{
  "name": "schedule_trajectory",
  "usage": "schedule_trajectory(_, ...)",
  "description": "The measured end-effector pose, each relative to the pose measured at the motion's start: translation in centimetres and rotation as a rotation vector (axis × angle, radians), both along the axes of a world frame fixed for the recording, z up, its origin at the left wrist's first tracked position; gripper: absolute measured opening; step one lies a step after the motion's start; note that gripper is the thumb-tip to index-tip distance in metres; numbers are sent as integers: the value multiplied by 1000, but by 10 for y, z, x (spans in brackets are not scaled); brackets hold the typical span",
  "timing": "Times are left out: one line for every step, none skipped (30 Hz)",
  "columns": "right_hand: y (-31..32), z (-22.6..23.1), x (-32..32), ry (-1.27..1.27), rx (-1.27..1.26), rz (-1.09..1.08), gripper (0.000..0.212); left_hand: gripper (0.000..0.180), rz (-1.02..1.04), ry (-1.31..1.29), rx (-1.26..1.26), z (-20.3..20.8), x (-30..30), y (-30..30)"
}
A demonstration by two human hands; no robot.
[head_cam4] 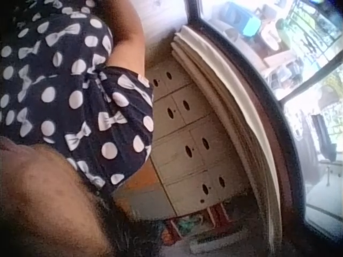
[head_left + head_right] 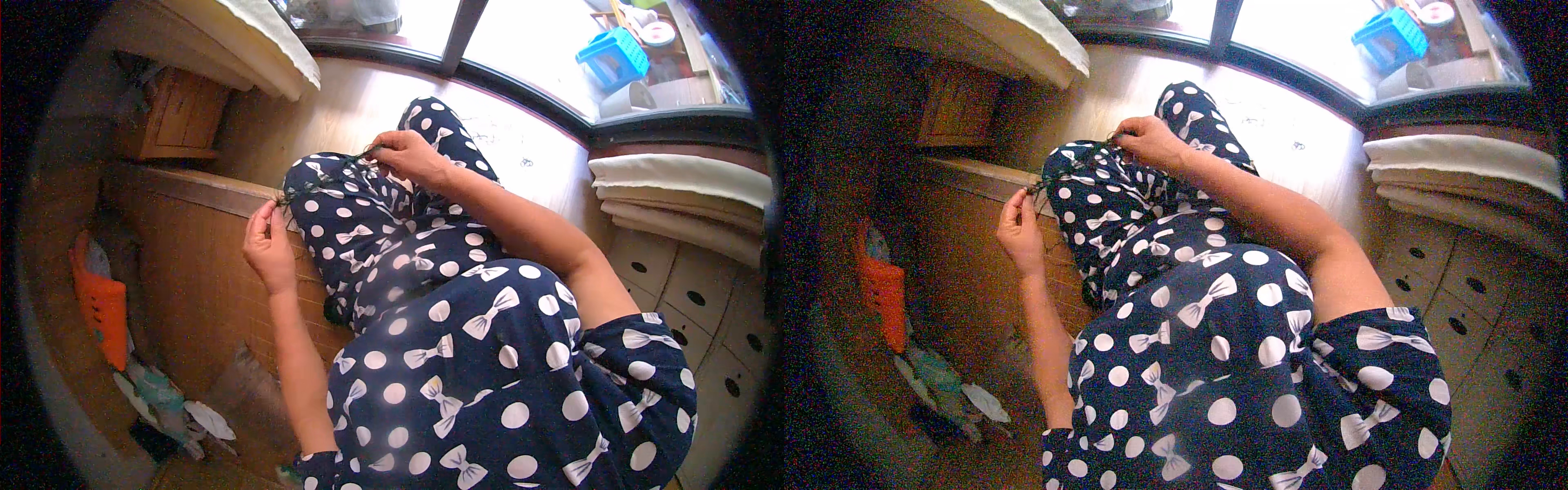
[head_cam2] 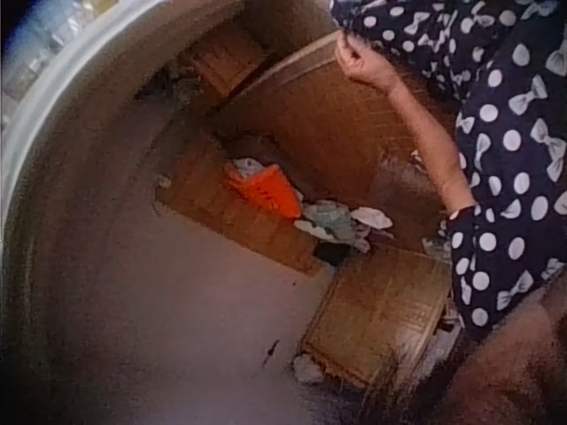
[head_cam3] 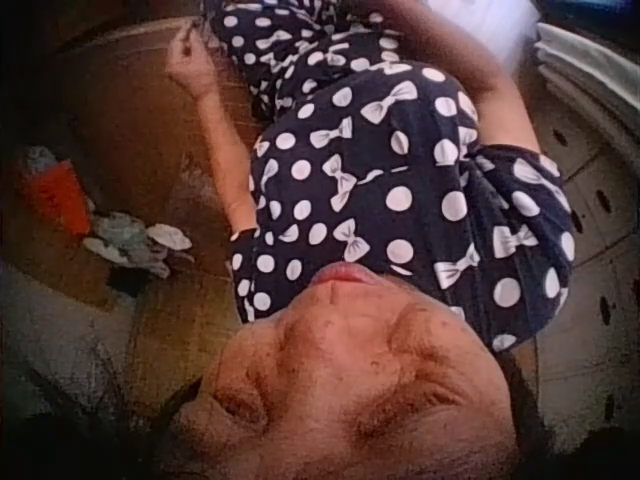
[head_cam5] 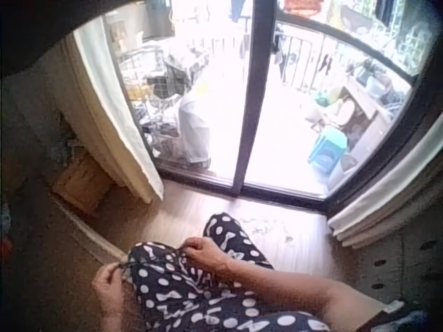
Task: Repairing or assembling a hair accessory by threading wire through a black bow clip while sitting.
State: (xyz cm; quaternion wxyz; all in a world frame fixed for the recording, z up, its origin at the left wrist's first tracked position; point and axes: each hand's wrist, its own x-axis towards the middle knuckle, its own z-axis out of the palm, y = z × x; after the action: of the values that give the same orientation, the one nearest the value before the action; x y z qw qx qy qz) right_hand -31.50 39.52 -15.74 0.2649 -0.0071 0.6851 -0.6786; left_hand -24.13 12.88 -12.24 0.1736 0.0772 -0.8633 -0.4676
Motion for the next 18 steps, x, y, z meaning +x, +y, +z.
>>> schedule_trajectory(4,0,1,0,0,-2,18,14,-89,118,-332,-2,0,-5)
schedule_trajectory(8,1,2,-32,-50,-7,17,14,-90,118,-332,-5,1,-8)
schedule_trajectory(11,1,3,-63,-101,-12,16,14,-79,155,-380,-5,2,-9)
schedule_trajectory(14,1,3,-63,-101,-13,16,14,-67,192,-428,-6,3,-10)
schedule_trajectory(17,0,4,-104,-141,-36,16,14,-67,193,-428,-8,4,-11)
schedule_trajectory(19,0,5,-145,-183,-58,16,15,-18,115,-233,-8,7,-10)
schedule_trajectory(22,-2,4,-145,-148,-81,16,15,32,38,-38,-9,9,-10)
schedule_trajectory(26,-4,2,-144,-113,-103,16,15,33,38,-39,-9,11,-11)
schedule_trajectory(32,-4,1,-118,-65,-97,17,17,34,-102,98,-7,13,-11)
schedule_trajectory(34,-7,0,-117,-66,-96,17,20,35,-242,235,-5,14,-11)
schedule_trajectory(35,-10,-1,-57,-32,-95,17,20,36,-241,235,-4,14,-10)
schedule_trajectory(35,-7,-1,3,3,-90,17,23,20,-344,286,-3,15,-8)
schedule_trajectory(39,-3,-1,-1,33,-113,17,28,3,-446,337,-2,17,-5)
schedule_trajectory(43,1,-2,-1,34,-109,17,28,7,-446,338,-5,18,-1)
schedule_trajectory(49,4,-4,15,93,-143,16,31,-97,-326,60,-11,18,5)
schedule_trajectory(55,5,-6,32,151,-172,16,34,-192,-200,-219,-17,18,7)
schedule_trajectory(61,-3,-8,91,156,-176,16,37,-238,-157,-341,-27,18,5)
schedule_trajectory(67,-3,-9,90,159,-176,16,37,-239,-158,-338,-28,17,6)
